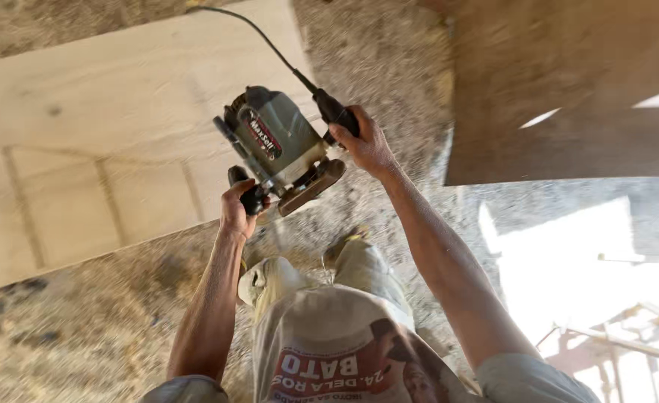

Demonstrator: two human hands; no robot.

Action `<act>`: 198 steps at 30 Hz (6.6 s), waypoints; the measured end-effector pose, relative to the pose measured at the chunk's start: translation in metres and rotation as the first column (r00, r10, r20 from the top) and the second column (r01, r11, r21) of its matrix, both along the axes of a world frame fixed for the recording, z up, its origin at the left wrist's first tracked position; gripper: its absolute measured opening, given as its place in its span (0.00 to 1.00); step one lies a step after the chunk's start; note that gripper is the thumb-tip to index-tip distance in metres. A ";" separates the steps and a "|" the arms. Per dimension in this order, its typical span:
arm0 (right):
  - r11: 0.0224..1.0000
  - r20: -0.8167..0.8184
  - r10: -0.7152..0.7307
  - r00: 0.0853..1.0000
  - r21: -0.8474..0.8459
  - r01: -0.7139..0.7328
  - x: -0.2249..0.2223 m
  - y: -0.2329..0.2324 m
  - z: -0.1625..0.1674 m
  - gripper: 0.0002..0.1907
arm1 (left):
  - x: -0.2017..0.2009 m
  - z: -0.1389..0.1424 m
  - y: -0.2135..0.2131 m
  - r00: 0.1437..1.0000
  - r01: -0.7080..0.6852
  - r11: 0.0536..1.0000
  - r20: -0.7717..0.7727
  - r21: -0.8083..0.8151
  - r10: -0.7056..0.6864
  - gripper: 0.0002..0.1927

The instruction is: The person hammers a thin wooden strip onto a large wood panel on a workbench, then uses a tape measure to take repeated measurements along the panel's edges and marks positions on the wood. They reposition the tape measure several times to measure different sections of the panel.

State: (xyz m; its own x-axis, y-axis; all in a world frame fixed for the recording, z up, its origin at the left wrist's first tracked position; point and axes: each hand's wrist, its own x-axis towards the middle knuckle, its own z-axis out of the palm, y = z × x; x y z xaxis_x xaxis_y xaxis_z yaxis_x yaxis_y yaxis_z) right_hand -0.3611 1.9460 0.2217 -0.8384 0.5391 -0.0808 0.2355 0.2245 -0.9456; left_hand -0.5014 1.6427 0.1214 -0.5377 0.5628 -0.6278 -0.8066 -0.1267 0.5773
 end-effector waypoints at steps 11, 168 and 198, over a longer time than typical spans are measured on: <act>0.990 0.265 -0.134 0.955 0.070 0.119 -0.003 0.194 0.025 0.27 | 0.023 0.025 0.212 0.949 -0.146 0.986 -0.292 -0.075 0.119 0.15; -0.839 0.334 0.544 -0.770 0.246 -0.485 0.202 -0.505 -0.086 0.11 | 0.516 -0.013 -0.146 0.149 -0.607 -0.323 -0.503 -0.727 0.851 0.18; -0.840 0.339 0.425 -0.839 0.494 -0.225 0.435 -1.284 -0.243 0.27 | 0.687 -0.162 -0.817 -0.115 -0.123 -0.416 -0.404 -0.901 0.908 0.37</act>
